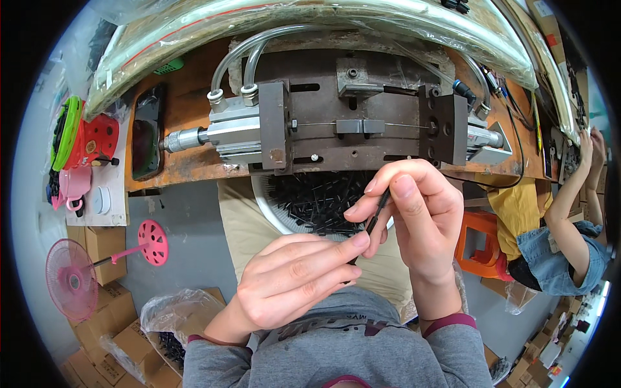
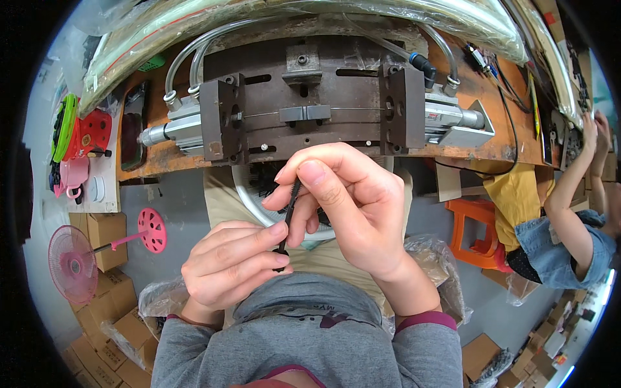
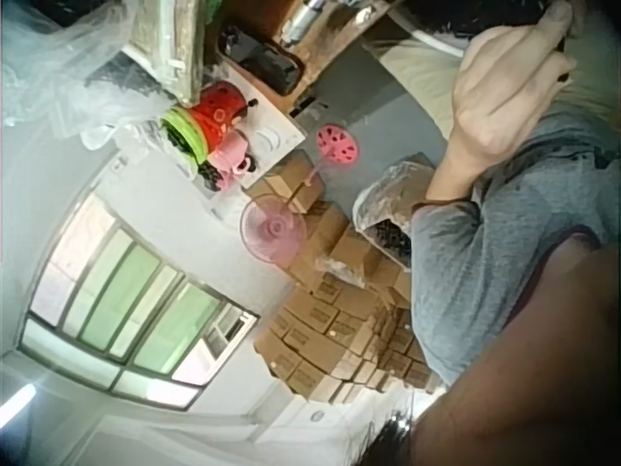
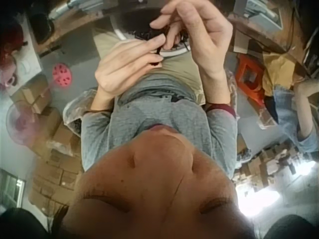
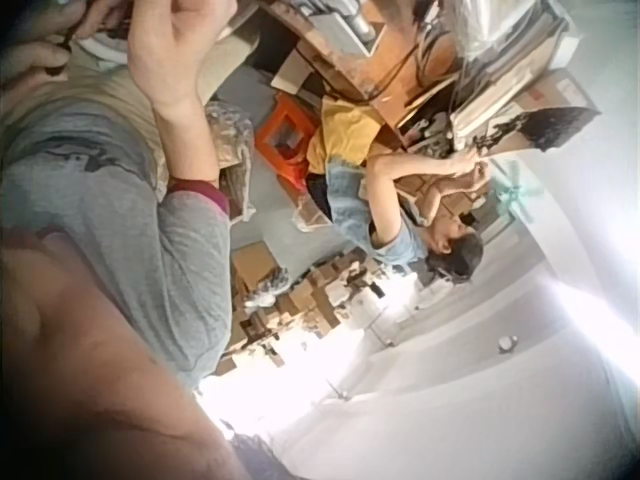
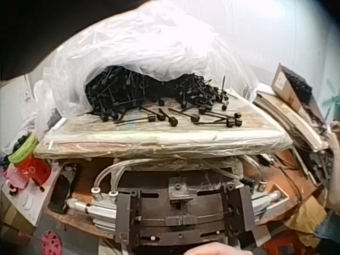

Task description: Assembling electronic cable components using a manual press or jig.

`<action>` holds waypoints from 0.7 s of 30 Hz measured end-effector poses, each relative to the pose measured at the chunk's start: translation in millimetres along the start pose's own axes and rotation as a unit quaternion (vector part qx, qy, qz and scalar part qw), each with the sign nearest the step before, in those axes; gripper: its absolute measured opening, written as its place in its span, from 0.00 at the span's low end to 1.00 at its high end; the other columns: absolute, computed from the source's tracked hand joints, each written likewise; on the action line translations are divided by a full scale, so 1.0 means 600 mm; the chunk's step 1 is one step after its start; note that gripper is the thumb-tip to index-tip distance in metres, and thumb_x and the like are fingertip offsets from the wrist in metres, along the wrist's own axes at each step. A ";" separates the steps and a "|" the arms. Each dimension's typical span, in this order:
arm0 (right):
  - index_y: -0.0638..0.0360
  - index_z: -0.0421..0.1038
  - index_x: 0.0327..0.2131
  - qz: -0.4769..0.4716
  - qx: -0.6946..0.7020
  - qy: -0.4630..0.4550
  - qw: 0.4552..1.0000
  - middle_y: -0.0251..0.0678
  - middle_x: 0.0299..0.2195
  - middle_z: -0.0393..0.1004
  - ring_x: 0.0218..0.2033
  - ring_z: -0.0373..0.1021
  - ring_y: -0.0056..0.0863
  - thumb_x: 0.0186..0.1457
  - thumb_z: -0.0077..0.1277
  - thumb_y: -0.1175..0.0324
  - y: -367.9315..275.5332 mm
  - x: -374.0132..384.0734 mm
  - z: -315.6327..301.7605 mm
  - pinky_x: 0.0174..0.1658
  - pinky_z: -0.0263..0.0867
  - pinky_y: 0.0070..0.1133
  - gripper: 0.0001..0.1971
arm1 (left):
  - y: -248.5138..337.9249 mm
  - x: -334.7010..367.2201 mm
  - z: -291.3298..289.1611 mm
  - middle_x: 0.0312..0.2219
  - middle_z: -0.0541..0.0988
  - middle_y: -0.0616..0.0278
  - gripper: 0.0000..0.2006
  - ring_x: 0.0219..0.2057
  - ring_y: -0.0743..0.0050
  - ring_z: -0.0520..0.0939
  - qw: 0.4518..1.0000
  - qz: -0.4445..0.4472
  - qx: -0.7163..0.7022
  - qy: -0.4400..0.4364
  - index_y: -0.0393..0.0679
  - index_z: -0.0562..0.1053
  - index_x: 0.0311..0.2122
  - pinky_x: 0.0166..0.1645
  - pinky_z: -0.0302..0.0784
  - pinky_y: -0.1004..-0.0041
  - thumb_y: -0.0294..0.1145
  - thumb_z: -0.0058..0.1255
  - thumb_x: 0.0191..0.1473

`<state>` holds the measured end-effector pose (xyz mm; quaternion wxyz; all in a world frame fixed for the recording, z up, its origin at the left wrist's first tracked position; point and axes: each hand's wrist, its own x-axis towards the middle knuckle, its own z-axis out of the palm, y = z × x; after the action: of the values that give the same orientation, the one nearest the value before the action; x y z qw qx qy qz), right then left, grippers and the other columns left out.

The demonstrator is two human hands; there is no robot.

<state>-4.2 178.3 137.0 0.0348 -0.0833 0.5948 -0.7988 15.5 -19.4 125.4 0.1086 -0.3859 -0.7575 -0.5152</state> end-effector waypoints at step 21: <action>0.69 0.72 0.39 -0.054 -0.056 0.025 0.997 0.41 0.29 0.80 0.21 0.75 0.18 0.66 0.42 0.74 0.010 -0.002 0.009 0.22 0.65 0.12 0.09 | -0.003 -0.002 -0.004 0.44 0.80 0.45 0.15 0.36 0.56 0.84 1.000 0.011 0.008 0.003 0.34 0.79 0.34 0.38 0.79 0.66 0.25 0.66 0.37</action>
<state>-2.0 171.5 132.7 -0.0281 -0.0967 0.6340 -0.7667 14.6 -22.4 124.6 0.1202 -0.3920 -0.7570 -0.5087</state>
